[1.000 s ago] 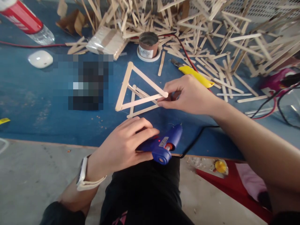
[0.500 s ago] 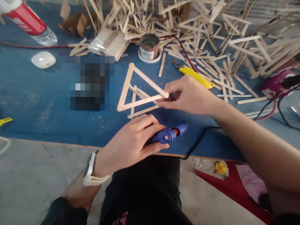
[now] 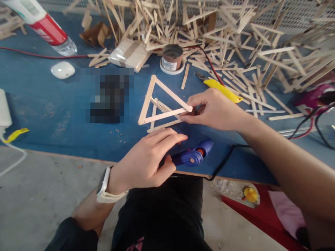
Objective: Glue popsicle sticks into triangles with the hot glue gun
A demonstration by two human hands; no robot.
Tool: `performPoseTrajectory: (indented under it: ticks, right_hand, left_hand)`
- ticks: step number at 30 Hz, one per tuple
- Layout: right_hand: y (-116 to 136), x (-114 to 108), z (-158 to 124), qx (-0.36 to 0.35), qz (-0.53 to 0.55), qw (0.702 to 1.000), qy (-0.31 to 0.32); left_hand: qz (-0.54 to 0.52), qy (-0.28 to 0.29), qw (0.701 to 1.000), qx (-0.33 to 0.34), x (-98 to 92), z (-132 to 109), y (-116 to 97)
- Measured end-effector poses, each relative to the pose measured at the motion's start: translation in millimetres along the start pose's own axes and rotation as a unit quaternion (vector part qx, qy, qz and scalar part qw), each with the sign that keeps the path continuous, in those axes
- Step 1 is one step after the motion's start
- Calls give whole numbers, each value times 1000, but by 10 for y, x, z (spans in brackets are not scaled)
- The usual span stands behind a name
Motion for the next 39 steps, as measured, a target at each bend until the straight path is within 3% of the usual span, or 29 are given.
performPoseTrajectory:
  ticks: [8, 17, 39]
  right_hand:
    - [2, 6, -5, 7, -23, 1000, -3]
    - [-2, 7, -6, 34, -28, 999, 5]
    - [11, 9, -32, 52, -17, 998, -23]
  left_hand:
    - [9, -27, 999, -39, -25, -41, 1]
    - [23, 39, 998, -46, -52, 217, 172]
    - [33, 0, 999, -8, -3, 180, 184]
Point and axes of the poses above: each hand's wrist, its own z-axis towards the middle knuckle, its own x-axis out of the palm, y = z × x, the point moved 7 cm from there along z, towards the middle knuckle, and after that the axes turned 13 degrees about x, right-handed, at the moved point
